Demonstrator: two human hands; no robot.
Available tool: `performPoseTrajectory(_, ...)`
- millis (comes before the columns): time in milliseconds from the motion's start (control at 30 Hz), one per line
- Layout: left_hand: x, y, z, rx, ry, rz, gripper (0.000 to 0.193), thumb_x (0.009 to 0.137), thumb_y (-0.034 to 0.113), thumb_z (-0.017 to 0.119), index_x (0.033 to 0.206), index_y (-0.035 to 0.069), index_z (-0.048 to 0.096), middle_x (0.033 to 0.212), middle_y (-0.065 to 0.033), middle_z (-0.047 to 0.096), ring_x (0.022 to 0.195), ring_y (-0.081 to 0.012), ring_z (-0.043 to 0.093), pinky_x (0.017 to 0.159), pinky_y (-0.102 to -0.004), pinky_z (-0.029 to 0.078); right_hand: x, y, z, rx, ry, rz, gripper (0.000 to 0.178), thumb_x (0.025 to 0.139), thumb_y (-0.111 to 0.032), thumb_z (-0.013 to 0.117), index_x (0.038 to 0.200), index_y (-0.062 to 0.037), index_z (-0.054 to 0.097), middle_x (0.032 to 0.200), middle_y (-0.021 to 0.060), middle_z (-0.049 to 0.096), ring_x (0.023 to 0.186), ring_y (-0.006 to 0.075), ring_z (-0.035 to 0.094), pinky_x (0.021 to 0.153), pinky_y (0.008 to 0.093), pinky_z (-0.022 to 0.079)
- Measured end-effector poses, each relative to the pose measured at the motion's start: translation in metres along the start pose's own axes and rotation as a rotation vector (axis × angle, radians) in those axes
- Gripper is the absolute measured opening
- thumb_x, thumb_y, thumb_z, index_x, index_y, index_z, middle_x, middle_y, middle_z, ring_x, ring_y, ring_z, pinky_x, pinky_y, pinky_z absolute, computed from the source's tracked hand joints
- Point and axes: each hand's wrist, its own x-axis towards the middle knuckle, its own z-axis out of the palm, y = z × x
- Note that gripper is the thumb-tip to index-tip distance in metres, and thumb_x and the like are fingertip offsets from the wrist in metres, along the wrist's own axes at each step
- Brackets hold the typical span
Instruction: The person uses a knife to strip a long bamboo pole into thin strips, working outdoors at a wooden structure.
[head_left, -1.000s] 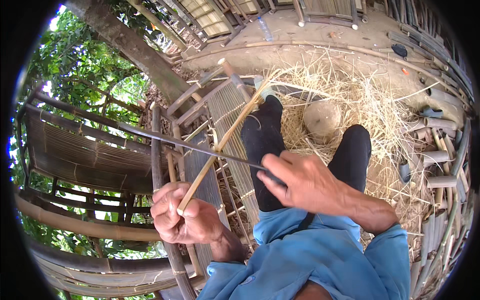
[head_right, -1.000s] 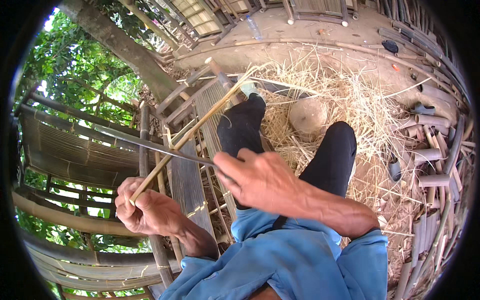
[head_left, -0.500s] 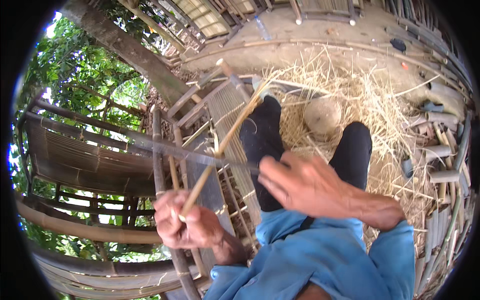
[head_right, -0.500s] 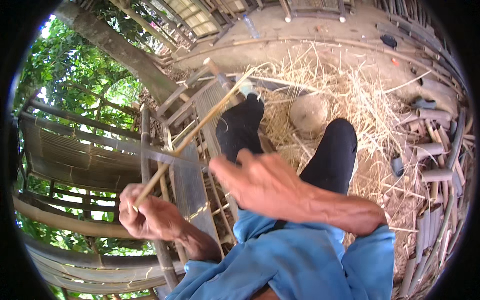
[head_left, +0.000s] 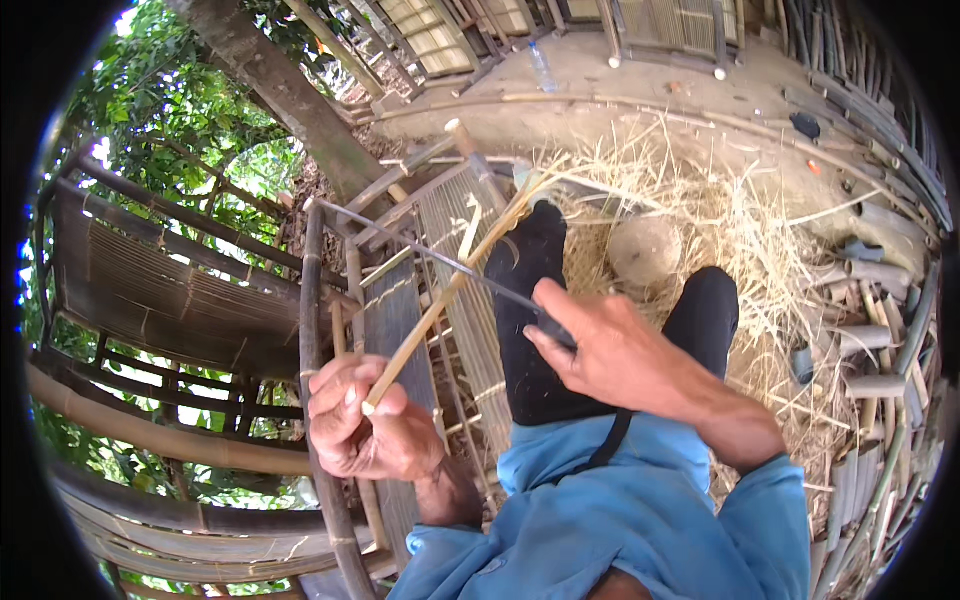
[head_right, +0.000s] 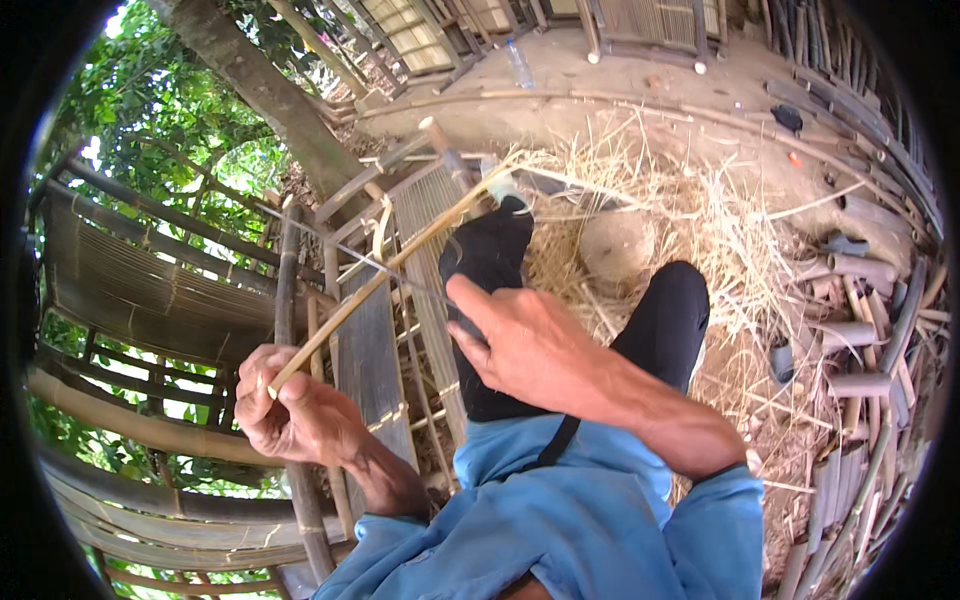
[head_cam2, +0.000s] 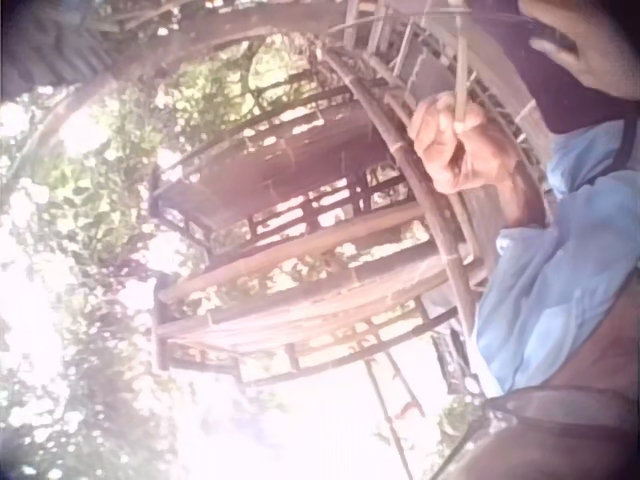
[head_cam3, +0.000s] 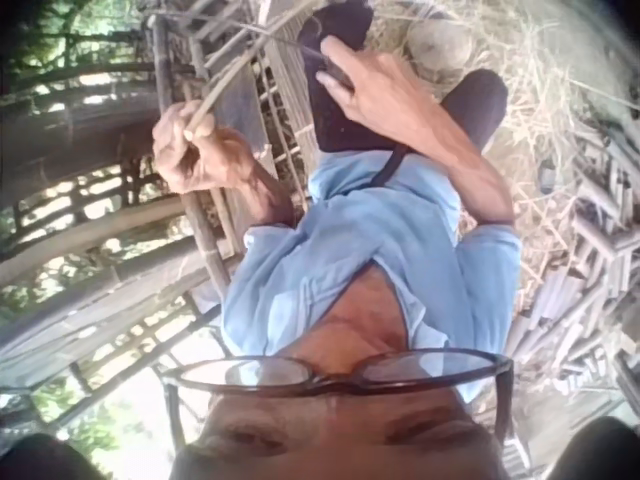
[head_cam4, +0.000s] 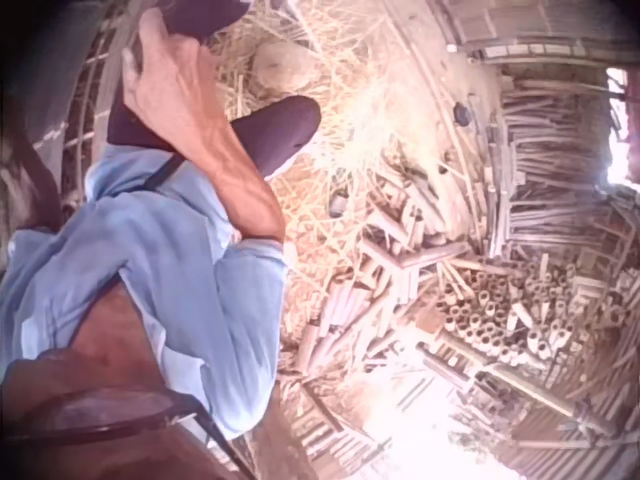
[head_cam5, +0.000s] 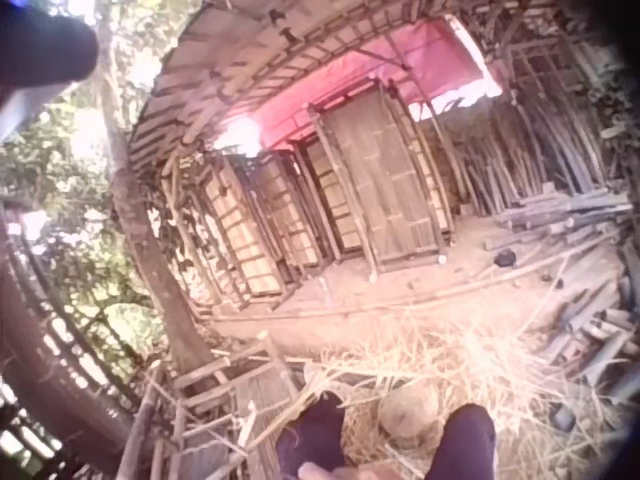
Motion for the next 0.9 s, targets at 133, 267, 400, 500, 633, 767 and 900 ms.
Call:
performPoseTrajectory(133,-0.009,-0.002,-0.010,0.011,0.059,-0.001,0.026,0.086,0.014,0.082,0.107,0.008,0.069,0.092,-0.0075,0.069,0.084,-0.0228,0.062,0.073,-0.0353,0.055,-0.012,-0.031,-0.006,0.089,-0.047,-0.117,0.021,0.094,-0.013,0.066,0.105,-0.0052,0.051,0.065,0.0152,0.057,0.052,0.0309,0.061,0.042,0.0446,0.049)
performPoseTrajectory(267,-0.010,-0.003,-0.010,0.005,0.040,-0.027,0.020,0.087,0.009,0.080,0.103,0.007,0.067,0.096,-0.0064,0.068,0.090,-0.0232,0.060,0.081,-0.0368,0.054,-0.005,0.004,0.013,0.189,-0.041,0.074,0.026,0.093,-0.014,0.069,0.106,-0.0036,0.050,0.063,0.0179,0.057,0.057,0.0406,0.059,0.052,0.0487,0.050)
performPoseTrajectory(400,-0.008,0.002,-0.022,-0.040,0.032,-0.024,0.031,0.085,0.017,0.084,0.110,0.009,0.069,0.086,-0.0087,0.068,0.079,-0.0213,0.060,0.067,-0.0325,0.052,-0.008,-0.037,0.001,0.206,-0.063,-0.101,0.022,0.092,-0.017,0.071,0.105,-0.0067,0.056,0.064,0.0151,0.059,0.049,0.0327,0.061,0.041,0.0432,0.047)
performPoseTrajectory(500,0.000,-0.010,-0.021,0.067,0.144,-0.028,0.033,0.083,0.019,0.085,0.110,0.009,0.069,0.088,-0.0093,0.069,0.078,-0.0211,0.061,0.063,-0.0314,0.053,0.007,-0.016,0.020,0.141,0.001,-0.095,0.022,0.092,-0.016,0.071,0.108,-0.0084,0.057,0.064,0.0150,0.058,0.049,0.0278,0.062,0.038,0.0407,0.046)
performPoseTrajectory(633,-0.014,-0.008,-0.031,0.023,0.014,0.005,0.031,0.087,0.019,0.082,0.112,0.007,0.068,0.089,-0.0089,0.070,0.079,-0.0219,0.062,0.071,-0.0329,0.052,-0.003,-0.030,0.006,0.123,-0.114,-0.095,0.020,0.093,-0.016,0.068,0.106,-0.0084,0.056,0.063,0.0155,0.057,0.051,0.0321,0.062,0.040,0.0428,0.047)
performPoseTrajectory(767,-0.008,-0.006,-0.028,0.034,-0.011,-0.002,0.019,0.091,0.008,0.076,0.108,0.008,0.068,0.091,-0.0075,0.067,0.084,-0.0214,0.056,0.080,-0.0363,0.048,-0.006,-0.014,0.012,0.074,-0.068,-0.031,0.017,0.092,-0.014,0.067,0.104,-0.0094,0.055,0.061,0.0133,0.055,0.044,0.0278,0.058,0.035,0.0404,0.044)
performPoseTrajectory(900,-0.007,-0.013,-0.010,-0.006,0.088,0.013,0.029,0.086,0.017,0.082,0.112,0.011,0.070,0.090,-0.0051,0.071,0.084,-0.0182,0.063,0.075,-0.0303,0.053,0.006,0.009,0.022,0.069,0.075,-0.111,0.016,0.093,-0.013,0.066,0.104,-0.0080,0.056,0.057,0.0132,0.053,0.044,0.0272,0.058,0.035,0.0408,0.045)
